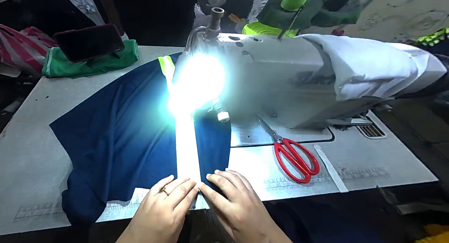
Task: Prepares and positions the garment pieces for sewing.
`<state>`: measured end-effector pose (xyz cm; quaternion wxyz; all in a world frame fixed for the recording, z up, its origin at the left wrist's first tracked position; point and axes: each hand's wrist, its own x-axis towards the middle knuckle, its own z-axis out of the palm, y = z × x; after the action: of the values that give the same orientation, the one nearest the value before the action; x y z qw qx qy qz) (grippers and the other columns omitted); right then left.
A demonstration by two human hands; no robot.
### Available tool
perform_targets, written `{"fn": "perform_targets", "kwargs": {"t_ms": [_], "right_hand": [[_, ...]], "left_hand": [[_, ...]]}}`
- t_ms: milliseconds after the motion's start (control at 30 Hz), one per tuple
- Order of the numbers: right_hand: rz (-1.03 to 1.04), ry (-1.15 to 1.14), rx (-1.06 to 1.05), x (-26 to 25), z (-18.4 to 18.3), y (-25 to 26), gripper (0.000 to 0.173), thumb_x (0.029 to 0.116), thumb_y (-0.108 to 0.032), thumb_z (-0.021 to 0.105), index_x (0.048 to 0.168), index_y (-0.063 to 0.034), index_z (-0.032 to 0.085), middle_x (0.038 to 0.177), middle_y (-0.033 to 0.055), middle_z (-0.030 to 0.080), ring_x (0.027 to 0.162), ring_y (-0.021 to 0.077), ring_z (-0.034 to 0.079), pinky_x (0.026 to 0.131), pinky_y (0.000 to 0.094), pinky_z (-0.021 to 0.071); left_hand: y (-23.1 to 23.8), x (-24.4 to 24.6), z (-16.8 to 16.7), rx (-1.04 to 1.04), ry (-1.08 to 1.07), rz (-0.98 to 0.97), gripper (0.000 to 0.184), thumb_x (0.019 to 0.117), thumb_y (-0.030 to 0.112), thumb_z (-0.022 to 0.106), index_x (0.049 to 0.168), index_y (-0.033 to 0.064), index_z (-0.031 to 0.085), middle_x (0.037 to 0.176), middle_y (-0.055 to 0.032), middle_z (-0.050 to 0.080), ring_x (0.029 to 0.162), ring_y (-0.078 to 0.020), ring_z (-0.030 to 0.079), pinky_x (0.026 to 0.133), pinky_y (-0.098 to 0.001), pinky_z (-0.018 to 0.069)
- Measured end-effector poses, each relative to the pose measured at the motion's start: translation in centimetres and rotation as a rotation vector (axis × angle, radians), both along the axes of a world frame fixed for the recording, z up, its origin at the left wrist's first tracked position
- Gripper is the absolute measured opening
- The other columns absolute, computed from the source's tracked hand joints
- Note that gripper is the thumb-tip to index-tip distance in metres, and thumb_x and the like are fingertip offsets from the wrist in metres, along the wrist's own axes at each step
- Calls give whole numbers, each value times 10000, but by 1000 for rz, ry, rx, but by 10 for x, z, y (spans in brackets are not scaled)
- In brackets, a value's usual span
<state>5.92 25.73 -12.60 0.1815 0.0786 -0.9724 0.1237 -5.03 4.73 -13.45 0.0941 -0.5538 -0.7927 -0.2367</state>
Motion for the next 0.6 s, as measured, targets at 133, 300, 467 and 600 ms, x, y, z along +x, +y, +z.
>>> {"fn": "perform_targets", "kwargs": {"t_ms": [133,300,467,600], "right_hand": [[-32,-4,34,-27,3,7,325,978,-242,547,1225,-262,758,1216,26,733,1155,244,681,992,463,545],[-70,-13,64,-72,6,20,339,982,-275,524,1218,-279,767,1212,6,727,1161,220,664,997,462,526],[-85,-42,98,-111,15,35,377,961,-265,524,1257,-237,755,1205,74,712,1160,298,649,965,512,520],[-141,-116,55,-114,22,39,385,971,-268,547,1312,-249,723,1303,70,679,1245,297,609,1033,514,493]], "left_hand": [[12,-24,0,20,1,23,373,976,141,483,1268,181,712,1332,47,692,1241,-133,649,1063,-425,512],[29,-67,7,-104,-77,10,424,973,202,470,1337,168,686,1413,42,635,1300,-135,602,1094,-476,481],[49,-110,14,-133,-131,-19,443,990,224,449,1368,129,659,1434,-6,618,1333,-194,578,1135,-526,410],[63,-137,21,-170,-222,0,436,1012,196,437,1394,139,639,1495,-12,571,1402,-196,516,1195,-521,337]]}}
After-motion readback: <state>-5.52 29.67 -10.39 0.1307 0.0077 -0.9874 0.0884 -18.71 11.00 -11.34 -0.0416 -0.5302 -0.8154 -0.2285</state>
